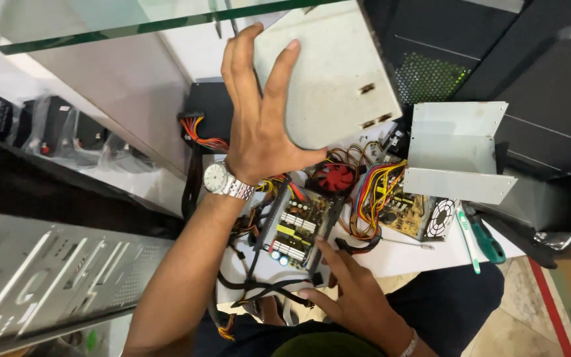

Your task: The person handles a computer power supply unit, placing it on a white table among various wires and components. They use a screwdriver to tighten screws on the power supply unit, securing it in place.

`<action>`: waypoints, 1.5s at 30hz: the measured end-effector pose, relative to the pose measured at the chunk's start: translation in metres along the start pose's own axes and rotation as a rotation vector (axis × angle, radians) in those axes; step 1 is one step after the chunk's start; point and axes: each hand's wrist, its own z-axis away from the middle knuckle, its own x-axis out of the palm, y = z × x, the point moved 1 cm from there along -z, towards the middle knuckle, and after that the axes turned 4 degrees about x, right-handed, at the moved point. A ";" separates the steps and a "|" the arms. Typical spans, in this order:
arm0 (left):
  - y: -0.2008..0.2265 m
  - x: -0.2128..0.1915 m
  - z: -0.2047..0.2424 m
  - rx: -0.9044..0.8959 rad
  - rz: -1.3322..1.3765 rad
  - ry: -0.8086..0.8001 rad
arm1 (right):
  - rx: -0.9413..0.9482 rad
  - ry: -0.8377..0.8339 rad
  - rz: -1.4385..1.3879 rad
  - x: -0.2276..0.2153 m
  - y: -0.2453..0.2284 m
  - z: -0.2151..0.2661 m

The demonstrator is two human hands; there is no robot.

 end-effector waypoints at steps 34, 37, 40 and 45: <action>0.050 -0.048 0.025 0.186 0.027 0.076 | -0.358 0.337 0.249 0.013 -0.007 -0.007; 0.070 -0.037 0.032 0.214 0.159 -0.019 | -0.280 0.314 0.225 0.018 -0.005 -0.013; 0.093 -0.021 0.039 0.230 0.256 0.021 | -0.361 0.349 0.309 0.023 -0.011 -0.020; 0.104 -0.023 0.048 0.193 0.288 -0.004 | -0.466 0.514 0.326 0.035 -0.010 -0.038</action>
